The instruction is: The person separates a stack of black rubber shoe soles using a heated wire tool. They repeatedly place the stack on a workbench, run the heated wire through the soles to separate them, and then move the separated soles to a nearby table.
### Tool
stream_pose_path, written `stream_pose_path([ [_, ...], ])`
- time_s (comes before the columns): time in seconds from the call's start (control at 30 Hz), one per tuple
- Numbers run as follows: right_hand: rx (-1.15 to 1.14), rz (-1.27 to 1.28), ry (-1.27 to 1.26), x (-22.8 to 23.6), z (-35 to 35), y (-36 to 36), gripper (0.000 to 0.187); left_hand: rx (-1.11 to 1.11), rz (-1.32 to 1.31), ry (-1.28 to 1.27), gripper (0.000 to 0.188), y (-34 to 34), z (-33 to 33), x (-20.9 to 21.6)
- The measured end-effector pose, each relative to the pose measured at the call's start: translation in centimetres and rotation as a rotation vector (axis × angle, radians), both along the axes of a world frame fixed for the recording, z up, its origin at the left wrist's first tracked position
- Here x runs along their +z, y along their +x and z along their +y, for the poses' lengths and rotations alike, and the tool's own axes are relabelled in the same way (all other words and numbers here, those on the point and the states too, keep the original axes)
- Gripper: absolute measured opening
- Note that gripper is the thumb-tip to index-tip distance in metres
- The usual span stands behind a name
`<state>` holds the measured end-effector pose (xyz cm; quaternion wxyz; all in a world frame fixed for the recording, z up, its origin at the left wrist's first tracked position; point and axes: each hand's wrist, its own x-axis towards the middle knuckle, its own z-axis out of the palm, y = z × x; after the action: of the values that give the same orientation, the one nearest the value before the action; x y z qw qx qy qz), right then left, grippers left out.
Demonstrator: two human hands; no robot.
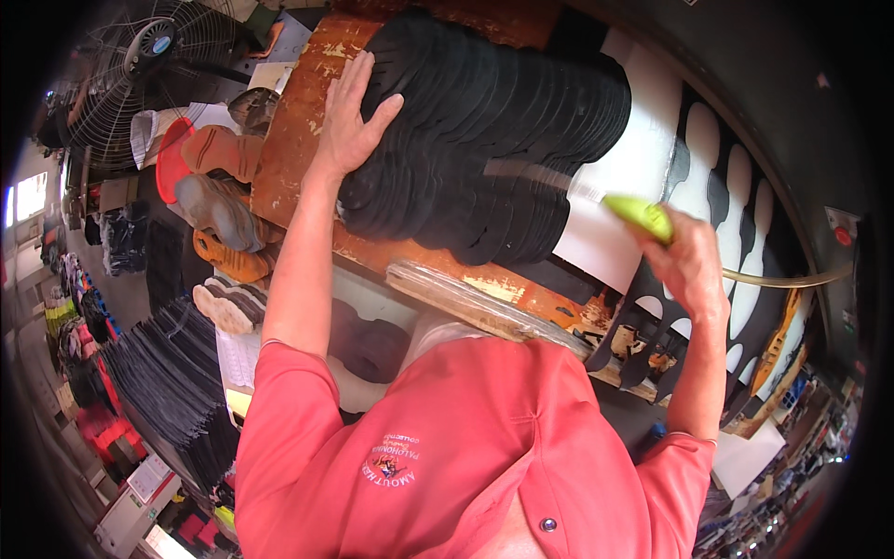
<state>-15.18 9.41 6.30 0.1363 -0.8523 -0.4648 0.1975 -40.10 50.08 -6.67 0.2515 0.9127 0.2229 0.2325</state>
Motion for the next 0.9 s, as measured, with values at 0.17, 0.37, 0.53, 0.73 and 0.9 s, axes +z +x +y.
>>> stream_pose_path([
  [0.17,0.042,0.017,-0.032,0.0,0.1,0.3,0.027,-0.007,0.027,0.003,0.083,0.0,0.1,0.3],
  [0.37,-0.163,-0.023,-0.061,0.4,-0.9,1.5,0.034,-0.029,-0.02,-0.026,0.081,0.5,0.6,0.4],
  [0.53,-0.322,0.001,0.073,1.0,-2.3,2.2,0.033,-0.025,-0.048,-0.075,0.08,0.3,0.5,-0.3],
  [0.73,-0.25,0.035,0.091,1.3,-2.8,1.7,0.028,-0.02,0.01,-0.071,0.079,0.2,0.1,0.1],
  [0.9,-0.209,0.017,-0.021,1.7,-3.4,2.3,0.032,-0.042,0.022,-0.071,0.083,0.9,0.1,1.0],
])
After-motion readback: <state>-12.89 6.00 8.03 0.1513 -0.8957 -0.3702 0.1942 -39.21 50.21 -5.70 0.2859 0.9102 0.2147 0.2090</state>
